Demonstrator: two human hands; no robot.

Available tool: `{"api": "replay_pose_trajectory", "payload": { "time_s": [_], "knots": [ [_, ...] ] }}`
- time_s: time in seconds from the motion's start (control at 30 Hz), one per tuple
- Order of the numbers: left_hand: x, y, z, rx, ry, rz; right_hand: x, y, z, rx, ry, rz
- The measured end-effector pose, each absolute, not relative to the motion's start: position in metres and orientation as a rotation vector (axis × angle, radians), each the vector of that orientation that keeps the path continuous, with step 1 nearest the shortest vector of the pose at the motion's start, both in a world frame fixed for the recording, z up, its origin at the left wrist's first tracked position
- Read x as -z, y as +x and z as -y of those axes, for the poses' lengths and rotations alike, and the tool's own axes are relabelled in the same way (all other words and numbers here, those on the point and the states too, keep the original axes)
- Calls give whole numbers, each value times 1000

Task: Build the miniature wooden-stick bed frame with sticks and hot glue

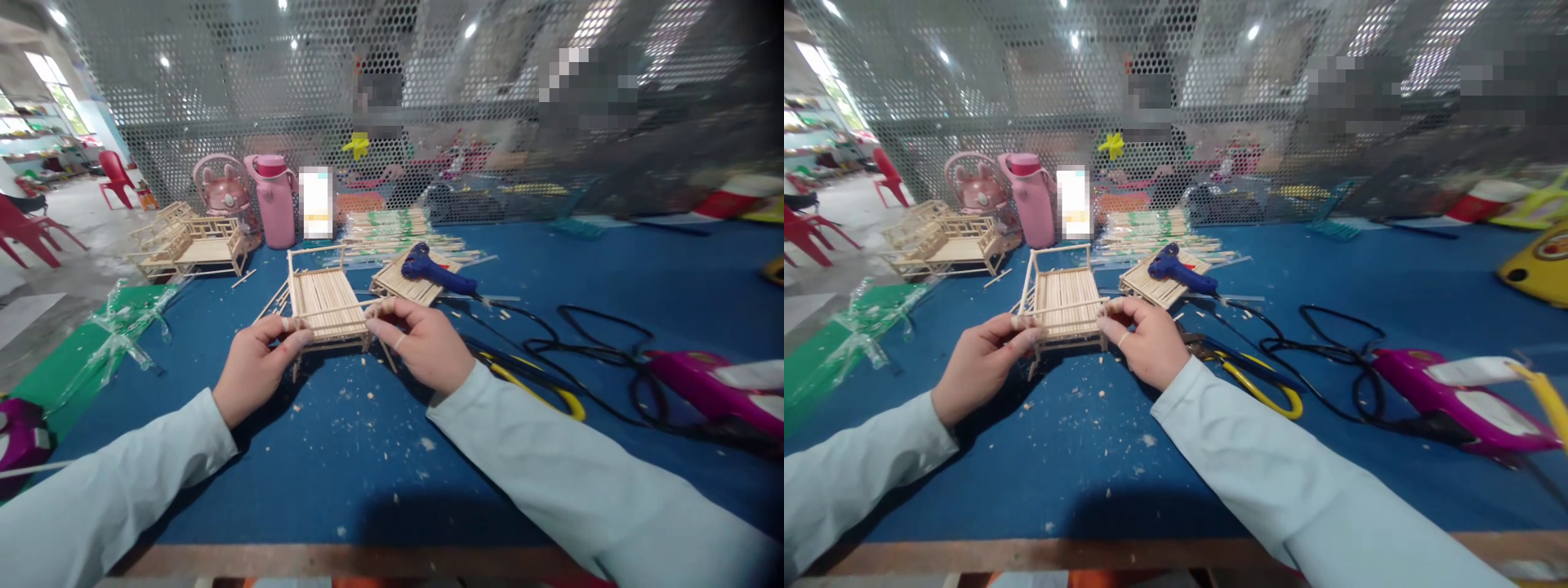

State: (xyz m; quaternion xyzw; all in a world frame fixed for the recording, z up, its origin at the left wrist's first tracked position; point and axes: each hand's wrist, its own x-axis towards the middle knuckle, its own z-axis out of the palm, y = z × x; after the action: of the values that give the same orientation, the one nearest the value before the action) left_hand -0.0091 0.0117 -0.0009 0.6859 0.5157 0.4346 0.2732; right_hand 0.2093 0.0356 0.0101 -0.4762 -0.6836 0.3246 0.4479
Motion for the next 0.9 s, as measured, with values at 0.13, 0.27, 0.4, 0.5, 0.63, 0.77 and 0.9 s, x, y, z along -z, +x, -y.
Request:
{"api": "replay_pose_trajectory", "payload": {
  "time_s": [0.13, 0.27, 0.4, 0.5, 0.63, 0.77, 0.9],
  "knots": [
    [2, -8, -11, -1189, 1792, -1377, -10, 210, -35, -785, -1163, 1721],
    [1, -6, -11, -1200, 1760, -1384, -7, 209, -36, -743, -1199, 1726],
    [0, -5, -10, -1205, 1740, -1372, -6, 208, -36, -721, -1190, 1737],
    [0, -5, -11, -1223, 1745, -1364, -6, 208, -36, -753, -1172, 1727],
    [0, -5, -11, -1250, 1753, -1350, -5, 207, -36, -843, -1153, 1670],
    [0, -4, -11, -1254, 1731, -1342, -6, 207, -35, -947, -1169, 1621],
    [1, -2, -11, -1262, 1766, -1345, -8, 208, -33, -1036, -1175, 1566]
  ]
}}
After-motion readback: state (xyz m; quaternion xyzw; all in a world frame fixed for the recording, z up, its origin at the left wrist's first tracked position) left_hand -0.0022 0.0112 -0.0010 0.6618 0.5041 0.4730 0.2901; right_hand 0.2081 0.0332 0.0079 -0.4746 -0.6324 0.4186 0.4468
